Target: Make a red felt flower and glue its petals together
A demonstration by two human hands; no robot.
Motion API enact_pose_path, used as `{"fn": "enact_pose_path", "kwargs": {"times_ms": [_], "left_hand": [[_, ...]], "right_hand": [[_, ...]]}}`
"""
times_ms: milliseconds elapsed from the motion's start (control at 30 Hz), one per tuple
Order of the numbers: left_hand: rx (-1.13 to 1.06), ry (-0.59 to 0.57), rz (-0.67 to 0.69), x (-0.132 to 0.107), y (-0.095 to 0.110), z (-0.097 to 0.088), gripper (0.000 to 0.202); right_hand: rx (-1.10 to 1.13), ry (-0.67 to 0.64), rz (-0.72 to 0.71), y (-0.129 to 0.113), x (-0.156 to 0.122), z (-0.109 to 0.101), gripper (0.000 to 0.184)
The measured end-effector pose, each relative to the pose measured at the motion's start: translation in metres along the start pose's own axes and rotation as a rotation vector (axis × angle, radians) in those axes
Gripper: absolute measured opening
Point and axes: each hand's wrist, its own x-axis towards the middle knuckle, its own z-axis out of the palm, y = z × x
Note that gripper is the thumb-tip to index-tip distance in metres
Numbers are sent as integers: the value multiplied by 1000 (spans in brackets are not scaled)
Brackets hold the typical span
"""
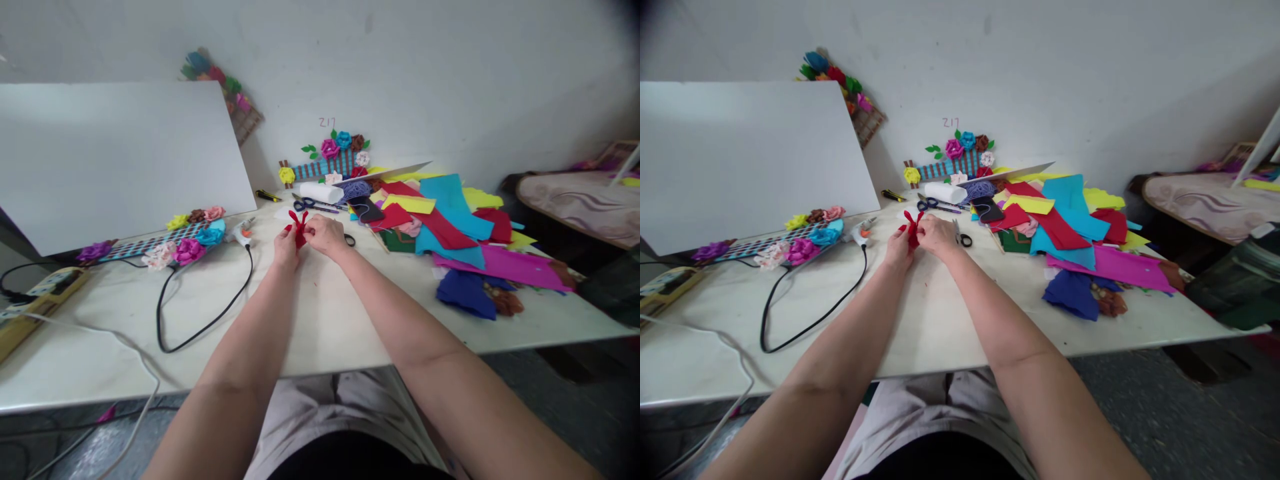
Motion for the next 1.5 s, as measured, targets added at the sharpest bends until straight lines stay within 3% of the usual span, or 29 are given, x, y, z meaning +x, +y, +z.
{"fn": "enact_pose_path", "kwargs": {"times_ms": [200, 367, 633, 767, 867, 967, 1267, 1367, 1500], "left_hand": [[50, -17, -8, -1, -1, 0, 16], [39, -61, -15, 0, -1, -2, 15], [-60, -41, -26, 8, -3, -5, 8], [-80, -30, -21, 10, -4, -6, 9], [-121, -27, -12, 11, -5, -6, 11], [-146, -19, -11, 12, -5, -6, 12], [-91, 27, -50, 8, -2, -4, 12], [-60, -11, -38, 5, 0, -4, 7], [2, -90, -10, 1, 1, -5, 20]], "right_hand": [[-34, -27, -141, -5, -4, -1, 23], [14, -34, -171, -5, -5, -2, 19], [192, 208, -44, 17, 2, -3, 22], [172, 199, -231, 18, 1, -2, 15], [114, 127, -379, 13, -1, 0, 20], [66, 87, -435, 11, -4, 3, 25], [113, 102, -394, 10, -1, 5, 15], [169, 112, -379, 11, 0, 7, 14], [216, 207, -237, 15, 3, 8, 19]]}}
